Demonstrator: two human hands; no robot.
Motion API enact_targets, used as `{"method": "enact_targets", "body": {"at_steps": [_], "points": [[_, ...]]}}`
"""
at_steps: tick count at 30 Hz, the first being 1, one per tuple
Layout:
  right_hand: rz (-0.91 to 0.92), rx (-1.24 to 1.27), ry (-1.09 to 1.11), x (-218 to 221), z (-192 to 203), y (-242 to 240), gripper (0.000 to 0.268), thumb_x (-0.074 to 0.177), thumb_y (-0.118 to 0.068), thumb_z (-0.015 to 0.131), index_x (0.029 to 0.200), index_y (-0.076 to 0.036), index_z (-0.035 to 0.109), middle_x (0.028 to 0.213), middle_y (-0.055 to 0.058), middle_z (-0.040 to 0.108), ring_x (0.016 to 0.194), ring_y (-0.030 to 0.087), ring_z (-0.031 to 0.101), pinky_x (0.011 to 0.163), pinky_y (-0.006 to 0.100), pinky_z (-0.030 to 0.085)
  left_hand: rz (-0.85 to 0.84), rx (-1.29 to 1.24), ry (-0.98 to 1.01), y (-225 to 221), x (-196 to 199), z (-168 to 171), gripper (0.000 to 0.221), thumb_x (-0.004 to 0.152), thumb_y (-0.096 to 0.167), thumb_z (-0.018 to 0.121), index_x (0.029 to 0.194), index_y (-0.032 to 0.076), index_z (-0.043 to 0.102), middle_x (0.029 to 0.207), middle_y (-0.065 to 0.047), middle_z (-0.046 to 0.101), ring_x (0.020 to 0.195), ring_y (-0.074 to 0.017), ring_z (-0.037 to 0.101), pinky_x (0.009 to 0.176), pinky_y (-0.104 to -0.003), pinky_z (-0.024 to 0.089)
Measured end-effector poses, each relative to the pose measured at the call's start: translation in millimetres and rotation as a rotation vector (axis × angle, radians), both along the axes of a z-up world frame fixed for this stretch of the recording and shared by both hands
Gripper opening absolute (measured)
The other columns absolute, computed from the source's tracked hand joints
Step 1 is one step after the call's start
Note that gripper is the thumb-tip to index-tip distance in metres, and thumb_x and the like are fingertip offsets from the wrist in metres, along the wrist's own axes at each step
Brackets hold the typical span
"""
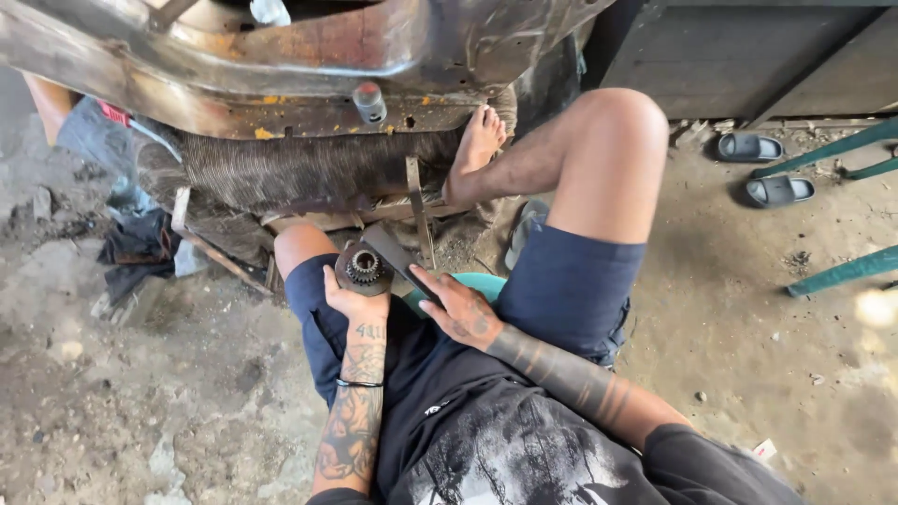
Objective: Cleaning a motorcycle gear component using a wire brush to remove rust and debris.
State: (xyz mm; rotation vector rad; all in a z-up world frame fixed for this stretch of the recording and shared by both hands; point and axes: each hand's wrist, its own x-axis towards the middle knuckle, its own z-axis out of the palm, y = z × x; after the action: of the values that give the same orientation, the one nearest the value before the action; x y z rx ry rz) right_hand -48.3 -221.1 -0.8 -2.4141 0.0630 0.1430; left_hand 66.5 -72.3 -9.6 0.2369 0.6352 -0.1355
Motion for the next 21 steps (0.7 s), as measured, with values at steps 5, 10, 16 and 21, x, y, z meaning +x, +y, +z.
{"method": "enact_targets", "body": {"at_steps": [5, 10, 16, 21], "points": [[-0.118, -0.005, -0.125, -0.4, 3.0, 10.7, 0.056, 0.105, -0.040, 0.054, 0.159, -0.037, 0.040, 0.129, 0.009, 0.064, 0.115, 0.027, 0.067, 0.098, 0.040, 0.053, -0.063, 0.020, -0.089, 1.2, 1.1, -18.9, 0.055, 0.100, 0.051, 0.056, 0.130, 0.007, 0.068, 0.140, -0.020, 0.060, 0.135, -0.0391, 0.053, 0.119, -0.059, 0.036], [-0.092, 0.008, -0.074, 25.9, -29.6, -22.6, 0.062, 0.099, -0.051, 0.057, 0.156, -0.053, 0.034, 0.114, 0.003, 0.069, 0.107, 0.031, 0.071, 0.091, 0.045, 0.062, -0.153, 0.196, -0.199, -1.8, 15.1, -55.0, 0.041, 0.101, 0.040, 0.060, 0.119, 0.006, 0.075, 0.130, -0.017, 0.068, 0.126, -0.0333, 0.062, 0.117, -0.050, 0.045], [0.002, 0.285, -0.385, 4.9, 20.7, -25.4, 0.062, 0.100, -0.035, 0.061, 0.159, -0.027, 0.041, 0.136, 0.016, 0.064, 0.121, 0.040, 0.064, 0.096, 0.053, 0.055, -0.190, 0.084, -0.067, 4.0, 8.3, -16.7, 0.057, 0.104, 0.054, 0.045, 0.118, 0.005, 0.071, 0.124, -0.022, 0.069, 0.115, -0.0432, 0.065, 0.104, -0.064, 0.050], [0.204, 0.167, -0.089, 3.5, 21.0, -37.5, 0.063, 0.102, -0.032, 0.053, 0.162, -0.035, 0.033, 0.113, 0.017, 0.069, 0.108, 0.045, 0.067, 0.092, 0.062, 0.053, -0.296, 0.112, -0.005, -7.7, 16.5, -12.1, 0.049, 0.100, 0.056, 0.047, 0.127, 0.020, 0.067, 0.129, -0.016, 0.070, 0.110, -0.0453, 0.069, 0.098, -0.065, 0.053]]}}
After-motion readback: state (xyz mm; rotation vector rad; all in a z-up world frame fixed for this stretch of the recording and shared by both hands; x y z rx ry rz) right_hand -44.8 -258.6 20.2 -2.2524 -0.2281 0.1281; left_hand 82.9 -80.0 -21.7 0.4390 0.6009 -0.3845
